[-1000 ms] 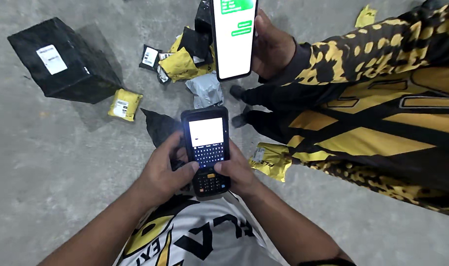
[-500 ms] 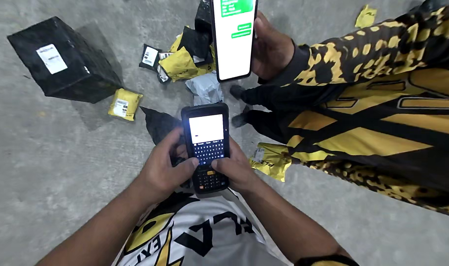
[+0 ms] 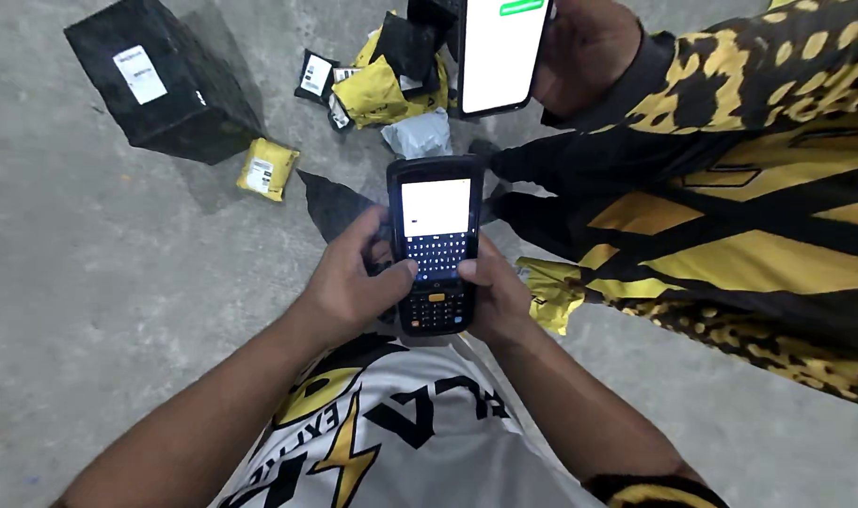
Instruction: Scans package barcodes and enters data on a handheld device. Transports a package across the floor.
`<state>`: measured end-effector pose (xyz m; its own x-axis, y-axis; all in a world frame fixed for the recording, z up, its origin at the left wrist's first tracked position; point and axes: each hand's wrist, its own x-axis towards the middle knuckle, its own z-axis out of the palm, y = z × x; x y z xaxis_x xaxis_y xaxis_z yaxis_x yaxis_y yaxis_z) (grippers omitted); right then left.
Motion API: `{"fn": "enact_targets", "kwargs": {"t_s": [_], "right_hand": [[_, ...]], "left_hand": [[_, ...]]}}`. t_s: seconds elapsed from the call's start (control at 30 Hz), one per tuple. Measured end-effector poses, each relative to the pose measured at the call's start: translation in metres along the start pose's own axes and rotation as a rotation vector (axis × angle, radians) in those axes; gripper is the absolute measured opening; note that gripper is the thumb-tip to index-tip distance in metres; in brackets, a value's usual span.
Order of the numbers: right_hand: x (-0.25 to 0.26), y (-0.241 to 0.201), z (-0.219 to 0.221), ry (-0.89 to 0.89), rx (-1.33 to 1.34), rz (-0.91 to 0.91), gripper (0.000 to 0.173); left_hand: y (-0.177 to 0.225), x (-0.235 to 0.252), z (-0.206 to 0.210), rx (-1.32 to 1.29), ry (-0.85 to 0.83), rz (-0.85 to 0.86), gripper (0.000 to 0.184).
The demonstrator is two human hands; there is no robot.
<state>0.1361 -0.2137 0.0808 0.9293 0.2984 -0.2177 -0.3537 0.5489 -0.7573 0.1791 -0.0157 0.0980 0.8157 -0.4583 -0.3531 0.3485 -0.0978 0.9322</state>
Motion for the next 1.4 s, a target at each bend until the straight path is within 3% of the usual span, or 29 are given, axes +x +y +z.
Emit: {"fn": "enact_targets", "kwargs": {"t_s": [0.27,0.5,0.73,1.13,1.4], "right_hand": [[0.0,-0.001,0.007,0.117,-0.082,0.04,0.037],[-0.004,0.002,0.009,0.166,-0.129,0.073,0.041],[-0.006,0.006,0.005,0.098,-0.107,0.032,0.045],[-0.006,0.008,0.003,0.047,-0.087,0.027,0.051],[-0.006,0.001,0.009,0.146,-0.157,0.061,0.048]], "left_hand": [[0.006,-0.002,0.009,0.145,0.075,-0.04,0.052],[0.005,-0.001,0.017,0.107,0.109,-0.062,0.044],[0.008,-0.002,0.019,0.162,0.144,-0.116,0.043],[0.0,-0.004,0.013,0.074,0.096,-0.043,0.04],[0.003,-0.002,0.014,0.1,0.098,-0.052,0.039]]}}
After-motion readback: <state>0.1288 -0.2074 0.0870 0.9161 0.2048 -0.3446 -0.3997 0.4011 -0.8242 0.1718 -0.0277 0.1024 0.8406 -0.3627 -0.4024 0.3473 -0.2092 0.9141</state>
